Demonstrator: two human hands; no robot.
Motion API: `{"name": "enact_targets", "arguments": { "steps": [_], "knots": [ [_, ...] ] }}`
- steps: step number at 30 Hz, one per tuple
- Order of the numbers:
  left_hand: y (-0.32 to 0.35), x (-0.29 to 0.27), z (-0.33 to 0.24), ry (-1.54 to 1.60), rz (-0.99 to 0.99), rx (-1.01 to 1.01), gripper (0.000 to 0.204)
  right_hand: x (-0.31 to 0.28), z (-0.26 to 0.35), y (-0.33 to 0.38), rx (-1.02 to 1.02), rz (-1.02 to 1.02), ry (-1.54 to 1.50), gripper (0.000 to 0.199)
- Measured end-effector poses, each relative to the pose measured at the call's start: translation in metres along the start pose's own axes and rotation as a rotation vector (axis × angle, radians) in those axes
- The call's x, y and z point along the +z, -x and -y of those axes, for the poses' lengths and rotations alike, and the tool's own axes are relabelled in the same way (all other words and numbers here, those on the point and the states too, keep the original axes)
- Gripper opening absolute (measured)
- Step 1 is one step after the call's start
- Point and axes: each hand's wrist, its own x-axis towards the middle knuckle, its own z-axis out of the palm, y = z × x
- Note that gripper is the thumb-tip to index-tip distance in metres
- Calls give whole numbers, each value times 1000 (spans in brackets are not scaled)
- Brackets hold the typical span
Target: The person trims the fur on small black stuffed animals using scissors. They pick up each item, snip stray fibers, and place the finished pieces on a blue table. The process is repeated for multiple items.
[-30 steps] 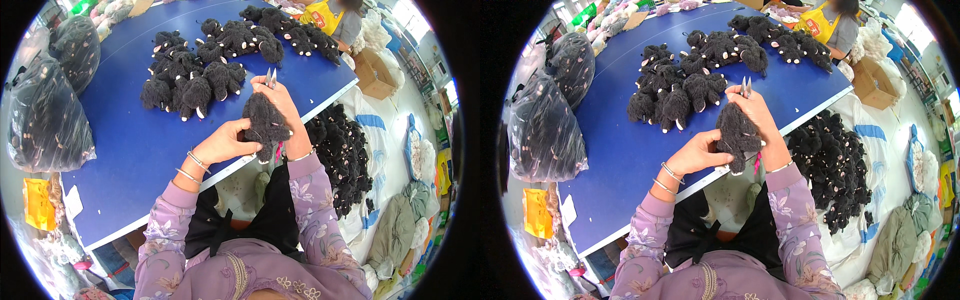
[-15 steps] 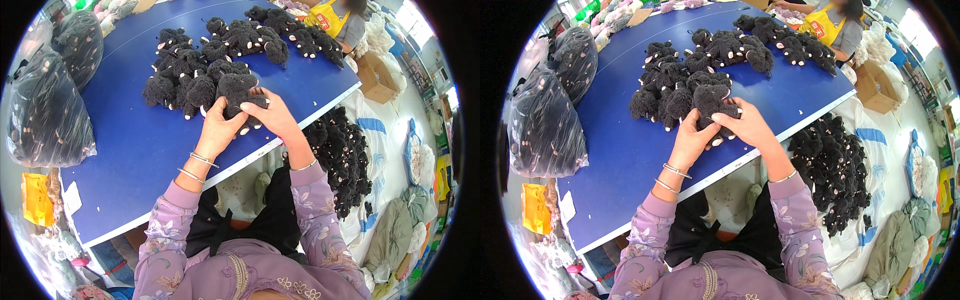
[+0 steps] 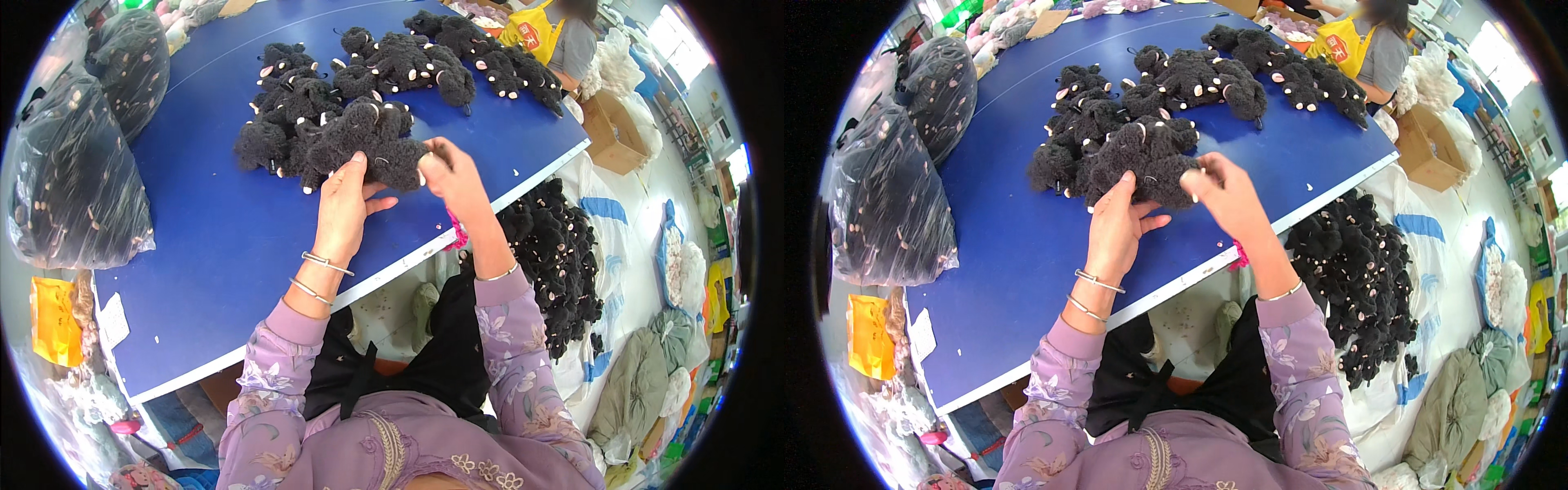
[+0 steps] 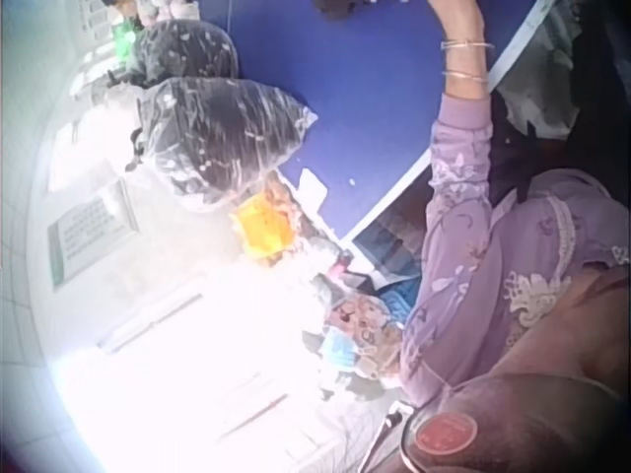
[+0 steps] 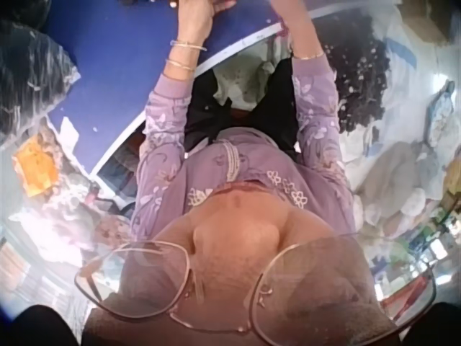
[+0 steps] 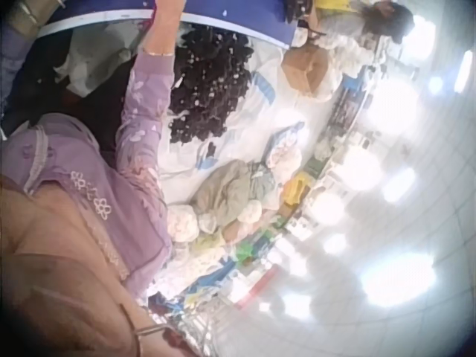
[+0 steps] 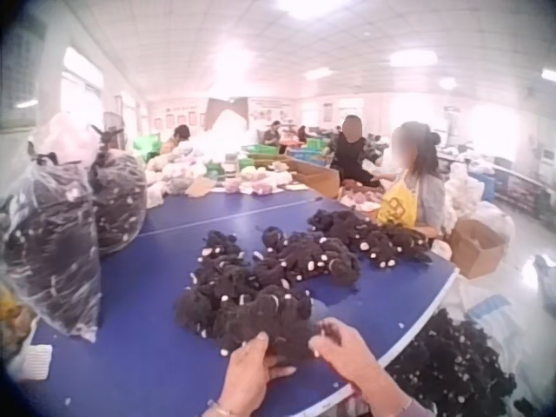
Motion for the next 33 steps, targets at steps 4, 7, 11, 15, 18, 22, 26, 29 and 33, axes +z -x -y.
{"name": "enact_targets", "arguments": {
  "steps": [4, 7, 11, 15, 18, 22, 26, 29, 33],
  "knots": [
    [0, -3, -4, 30, 15, -69, 38, 17, -6, 1, -50, -23, -76, 25],
    [0, -4, -7, 75, 26, -111, 35, 11, -6, -2, -29, -8, -149, 24],
    [-5, -16, -1, 92, 53, -126, 29, 5, -21, -9, 37, -37, -181, 23],
    [0, -6, -8, -11, 47, -99, 26, -2, -11, -5, 49, 9, -104, 22],
    [0, -7, -9, -109, 127, -190, 27, -1, 3, 2, 62, 37, -68, 21],
    [-1, -11, -8, 80, 183, -200, 26, -4, -12, -4, 43, 75, -159, 23],
    [-3, -14, -6, 167, 223, -184, 25, -4, -11, -4, 67, 75, -195, 22],
    [-3, -15, -3, 205, 277, -147, 23, -2, -14, -6, 47, 56, -180, 21],
    [-1, -8, -4, 209, 163, -90, 23, 4, -14, -8, -12, -38, -37, 22]
  ]
}}
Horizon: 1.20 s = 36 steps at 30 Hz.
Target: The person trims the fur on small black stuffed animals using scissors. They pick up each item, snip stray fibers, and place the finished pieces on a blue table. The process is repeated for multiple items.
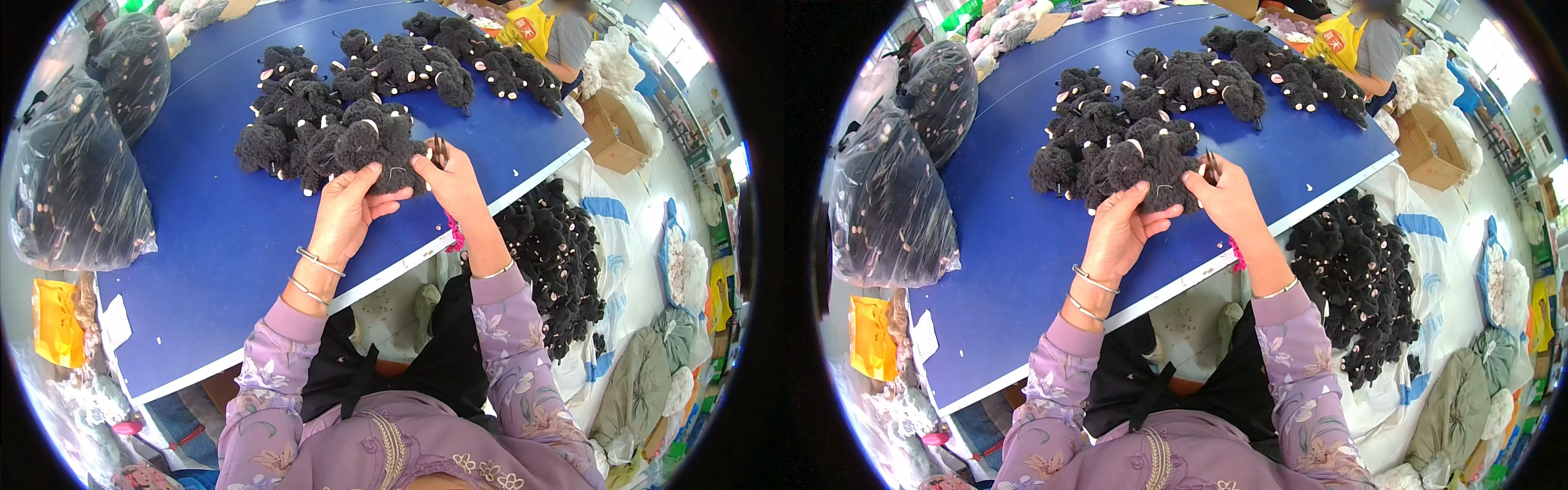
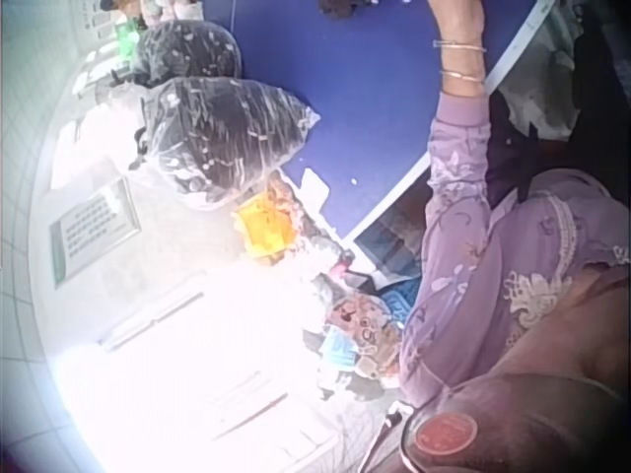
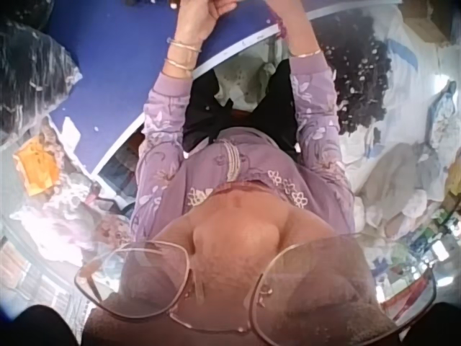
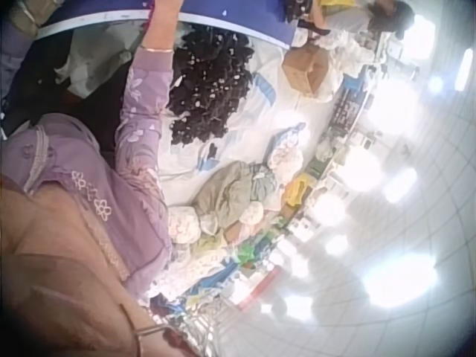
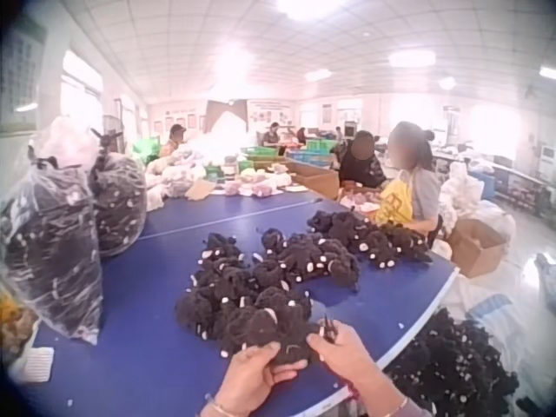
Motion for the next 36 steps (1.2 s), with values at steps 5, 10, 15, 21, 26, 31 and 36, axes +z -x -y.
{"name": "enact_targets", "arguments": {
  "steps": [5, 10, 15, 21, 26, 31, 36],
  "knots": [
    [-3, 0, 2, -88, -191, 115, 23, 13, 18, 12, -293, -218, 255, 23],
    [-6, -3, 10, -184, -220, 114, 25, 25, 17, 15, -517, -68, 433, 18],
    [-5, -3, 6, -150, -228, 88, 24, 13, 29, 19, -157, 155, 86, 12],
    [-5, 0, 1, -65, -201, 70, 26, -1, 29, 19, 10, 210, -119, 23],
    [-5, -6, 2, -31, -214, 43, 25, 11, 23, 23, -212, 246, 573, 38],
    [-5, -7, 2, -45, -261, 34, 23, 18, 28, 23, -259, 171, 762, 32],
    [-9, -14, 7, -72, -243, 48, 23, 22, 21, 23, -361, 133, 810, 32]
  ]
}}
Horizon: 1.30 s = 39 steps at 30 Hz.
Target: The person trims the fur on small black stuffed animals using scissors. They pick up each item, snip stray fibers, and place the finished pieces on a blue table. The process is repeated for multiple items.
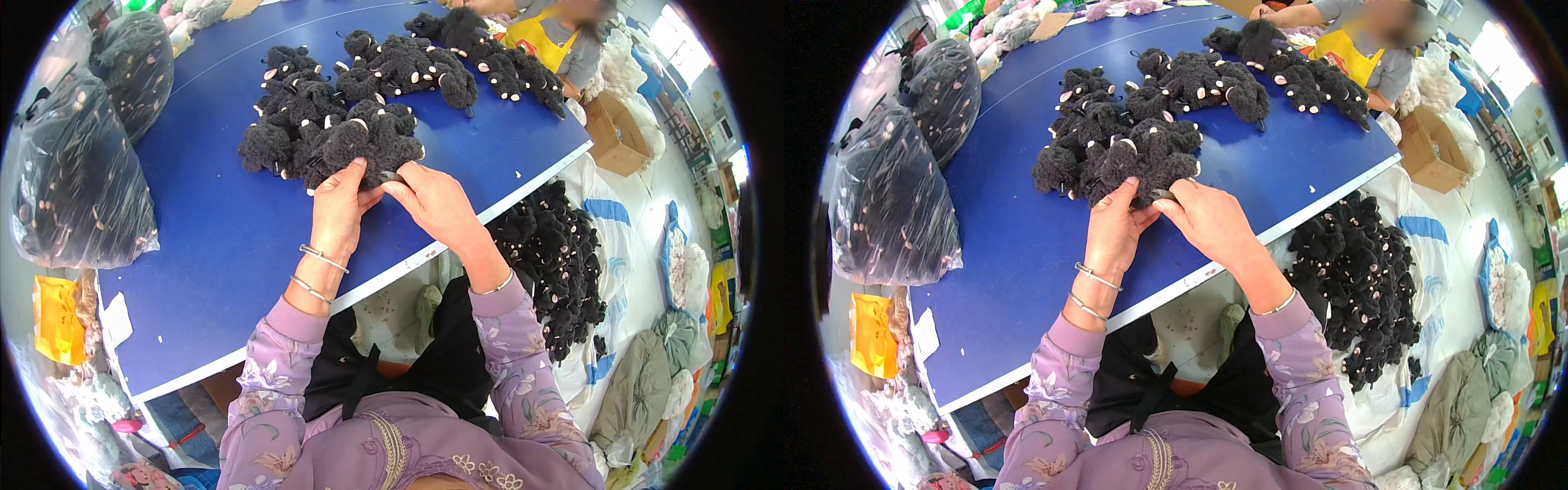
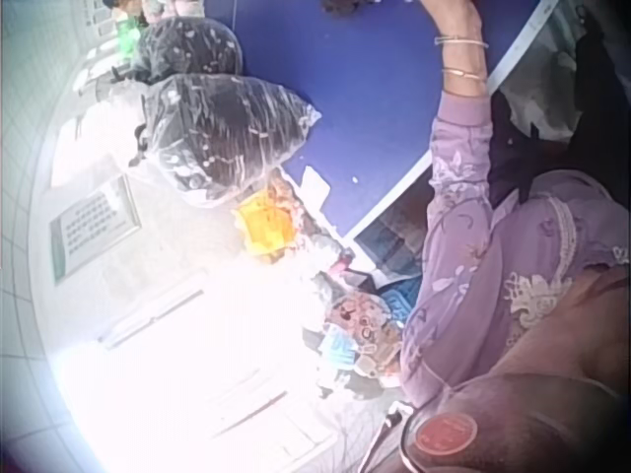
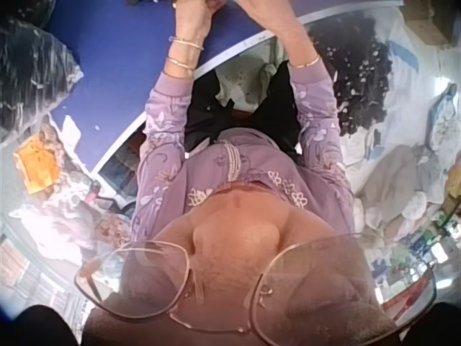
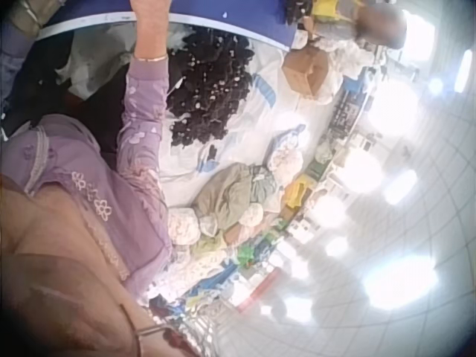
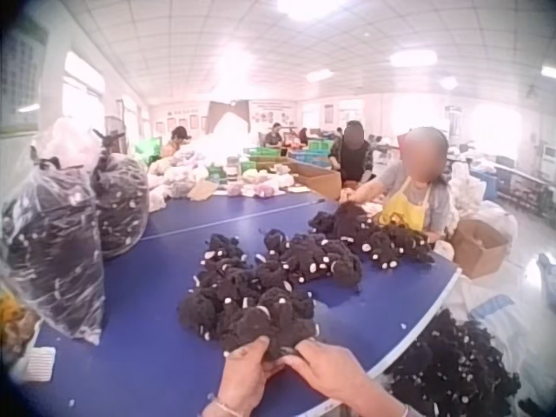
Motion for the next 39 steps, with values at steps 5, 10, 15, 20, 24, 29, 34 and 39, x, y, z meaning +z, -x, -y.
{"name": "enact_targets", "arguments": {
  "steps": [5, 10, 15, 20, 24, 29, 34, 39],
  "knots": [
    [2, 2, 0, -50, -28, -2, 20, 3, -1, -1, 21, 10, 8, 32],
    [7, 7, -2, -54, -23, 8, 21, 5, -5, -1, 11, -89, -171, 30],
    [4, 6, -4, 41, 105, -64, 24, -20, -18, -4, 350, -374, -1032, 40],
    [6, 3, -3, 222, 385, -180, 40, -23, -35, -8, 571, -109, -1233, 42],
    [23, 21, -11, 220, 386, -257, 58, -17, -26, -1, 425, 199, -1235, 36],
    [5, 0, 1, 40, 690, -202, 89, -16, -6, -12, 377, -219, -900, 20],
    [19, 11, -5, -68, 530, -188, 45, -15, 4, -7, 274, -251, -373, 19],
    [20, 7, -1, -63, 504, -185, 24, -20, -16, -7, 429, -103, -1005, 27]
  ]
}}
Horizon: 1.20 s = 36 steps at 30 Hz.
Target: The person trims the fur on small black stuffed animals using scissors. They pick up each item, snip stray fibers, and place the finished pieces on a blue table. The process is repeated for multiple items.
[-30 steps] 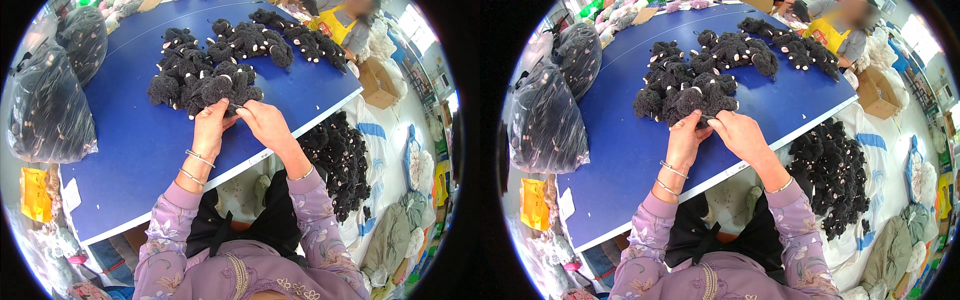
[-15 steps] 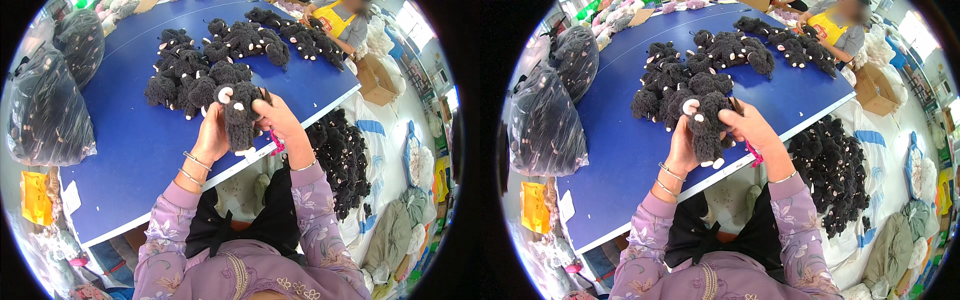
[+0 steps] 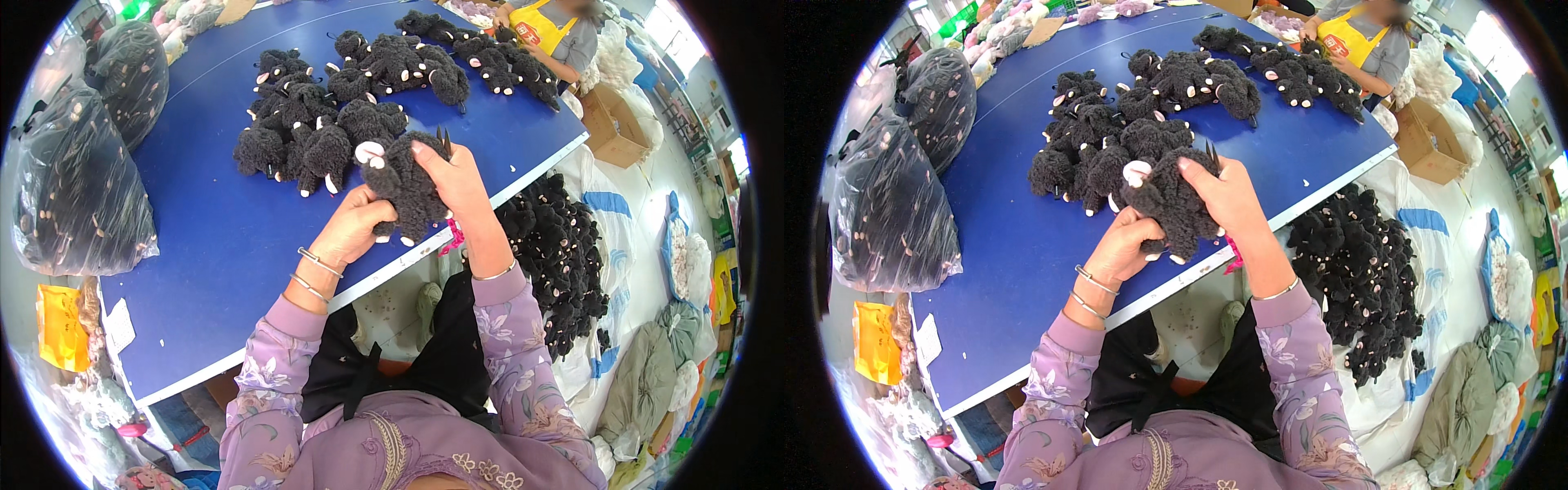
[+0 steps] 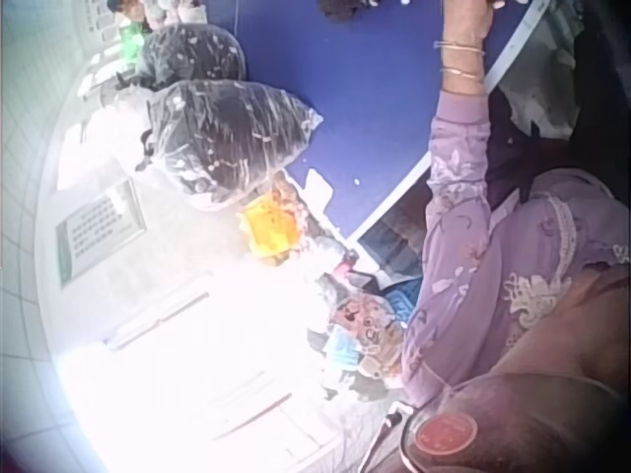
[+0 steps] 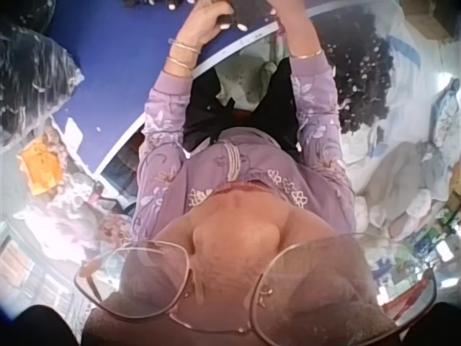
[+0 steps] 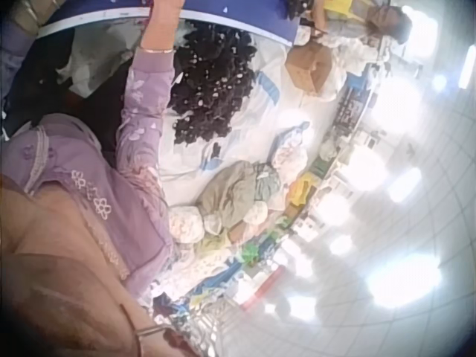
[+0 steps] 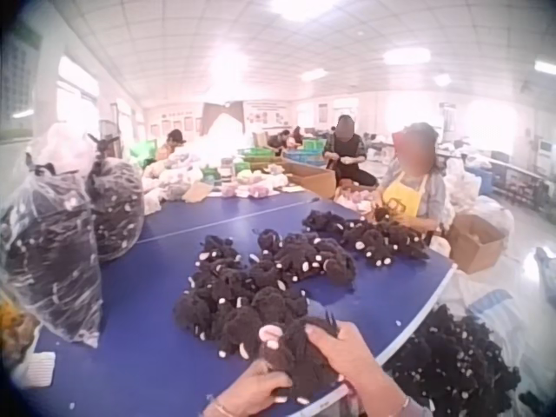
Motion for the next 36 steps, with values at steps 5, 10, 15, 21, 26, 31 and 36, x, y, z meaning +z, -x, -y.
{"name": "enact_targets", "arguments": {
  "steps": [5, 10, 15, 21, 26, 31, 36],
  "knots": [
    [-4, -5, 1, 29, 82, 9, 15, 0, 4, -1, 124, 33, -112, 28],
    [-6, -5, -7, -138, -143, 230, 25, -36, 8, -4, 77, -214, 18, 41],
    [-9, -38, -35, -822, -790, 793, 34, -100, 61, 8, -539, 138, -1057, 34],
    [-14, -58, -18, -1539, -807, 460, 49, -52, -11, -26, 52, -185, -102, 30],
    [-10, -56, -28, -673, -566, 476, 20, -13, -11, -19, 35, 30, 94, 32],
    [-5, -39, -29, 7, -302, 397, 15, 4, -10, -13, -158, 45, 24, 37],
    [-10, -36, -10, -38, -203, 224, 28, 10, -6, -9, -120, 181, 76, 35]
  ]
}}
